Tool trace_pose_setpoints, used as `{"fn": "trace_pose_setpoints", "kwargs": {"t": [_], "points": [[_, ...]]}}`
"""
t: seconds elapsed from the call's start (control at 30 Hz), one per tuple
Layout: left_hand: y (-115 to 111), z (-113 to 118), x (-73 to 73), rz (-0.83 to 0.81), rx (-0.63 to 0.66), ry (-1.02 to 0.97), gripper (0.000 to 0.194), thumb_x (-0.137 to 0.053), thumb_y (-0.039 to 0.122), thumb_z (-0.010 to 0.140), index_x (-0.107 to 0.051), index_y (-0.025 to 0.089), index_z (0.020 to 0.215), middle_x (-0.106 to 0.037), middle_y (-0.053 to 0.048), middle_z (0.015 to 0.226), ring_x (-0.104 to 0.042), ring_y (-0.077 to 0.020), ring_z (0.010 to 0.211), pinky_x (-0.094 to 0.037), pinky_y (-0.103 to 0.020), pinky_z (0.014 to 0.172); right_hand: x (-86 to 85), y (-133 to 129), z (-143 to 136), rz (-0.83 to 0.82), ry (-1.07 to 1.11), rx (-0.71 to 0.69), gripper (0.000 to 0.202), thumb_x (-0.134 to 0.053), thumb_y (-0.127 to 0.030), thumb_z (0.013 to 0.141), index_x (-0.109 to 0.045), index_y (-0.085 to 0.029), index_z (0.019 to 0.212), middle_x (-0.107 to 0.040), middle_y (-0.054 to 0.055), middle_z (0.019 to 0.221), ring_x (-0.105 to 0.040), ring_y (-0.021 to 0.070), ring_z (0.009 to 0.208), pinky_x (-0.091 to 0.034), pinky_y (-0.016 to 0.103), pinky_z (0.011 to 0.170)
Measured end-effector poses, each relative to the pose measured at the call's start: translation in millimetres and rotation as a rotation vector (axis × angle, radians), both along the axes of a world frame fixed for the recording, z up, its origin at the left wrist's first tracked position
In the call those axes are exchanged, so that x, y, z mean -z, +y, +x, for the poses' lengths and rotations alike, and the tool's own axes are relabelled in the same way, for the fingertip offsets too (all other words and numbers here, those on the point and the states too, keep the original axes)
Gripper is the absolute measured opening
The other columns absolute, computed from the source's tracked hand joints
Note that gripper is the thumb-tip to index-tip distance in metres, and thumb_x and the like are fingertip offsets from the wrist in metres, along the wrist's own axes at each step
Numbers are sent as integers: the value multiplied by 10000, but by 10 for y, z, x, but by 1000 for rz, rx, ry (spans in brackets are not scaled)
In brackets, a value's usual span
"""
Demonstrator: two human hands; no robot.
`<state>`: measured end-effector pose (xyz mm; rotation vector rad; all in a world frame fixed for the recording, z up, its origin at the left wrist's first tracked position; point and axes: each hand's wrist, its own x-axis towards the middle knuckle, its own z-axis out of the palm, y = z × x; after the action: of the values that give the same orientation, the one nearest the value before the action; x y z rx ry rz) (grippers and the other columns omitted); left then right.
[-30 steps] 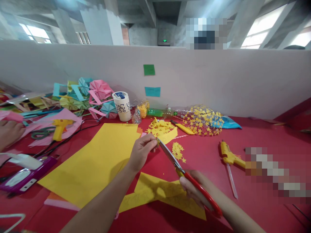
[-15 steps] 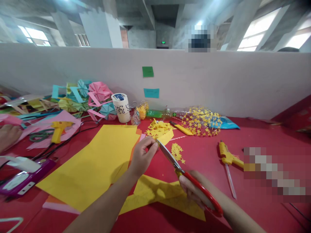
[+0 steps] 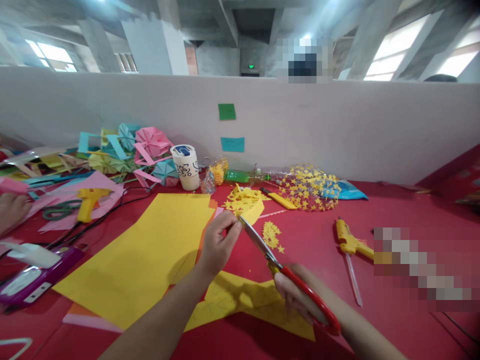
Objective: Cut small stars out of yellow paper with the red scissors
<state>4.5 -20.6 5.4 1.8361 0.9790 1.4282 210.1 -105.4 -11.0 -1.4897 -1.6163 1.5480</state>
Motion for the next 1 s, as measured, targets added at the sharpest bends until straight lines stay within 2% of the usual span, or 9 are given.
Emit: {"fn": "trace_pose_setpoints", "kwargs": {"t": [0.1,0.23,0.27,0.33,0.43,0.7,1.0], "points": [[4,-1,-18,49,-17,5,249,-508,223,892,-526,201,645,-501,-18,723,-485,-162,704,-383,-292,679,36,3,0,-29,22,20,623,-461,-812,797,-415,-208,653,-438,-60,482,-389,52,351,-266,158,322],[-8,10,-25,41,-20,-37,291,-521,208,885,-560,198,597,-585,-66,813,-562,-217,970,-424,-306,819,1,-11,-38,-43,60,5,632,-454,-826,786,-400,-216,633,-415,-69,436,-376,52,310,-260,158,298],[-16,15,-23,2,-4,-55,309,-515,214,890,-556,202,584,-593,-62,754,-575,-222,964,-433,-307,815,-15,-17,-51,-49,70,2,633,-456,-829,782,-403,-216,635,-406,-74,426,-376,53,306,-263,156,298],[-31,29,-21,-93,41,-96,326,-500,237,899,-554,207,579,-577,-37,628,-594,-203,812,-449,-298,738,-35,-28,-76,-61,74,12,640,-462,-841,764,-408,-216,639,-390,-82,411,-376,55,302,-265,155,296],[-47,55,-31,-156,74,-161,305,-511,263,888,-569,195,596,-579,-18,632,-544,-155,633,-441,-276,642,-14,-35,-99,-82,57,48,633,-468,-835,765,-411,-216,642,-371,-91,407,-368,58,297,-286,160,299],[-36,79,21,-161,70,-204,253,-520,259,903,-598,181,675,-577,-13,709,-532,-149,710,-436,-259,694,57,-12,-94,-159,62,35,489,-663,-662,764,-492,-210,690,-441,-59,420,-437,102,319,-349,218,339],[-36,85,41,-182,91,-231,252,-521,262,913,-599,179,689,-586,-11,704,-559,-149,706,-448,-265,705,119,-26,-160,-109,44,100,577,-556,-759,777,-405,-218,644,-372,-90,398,-359,59,288,-269,166,309]]}}
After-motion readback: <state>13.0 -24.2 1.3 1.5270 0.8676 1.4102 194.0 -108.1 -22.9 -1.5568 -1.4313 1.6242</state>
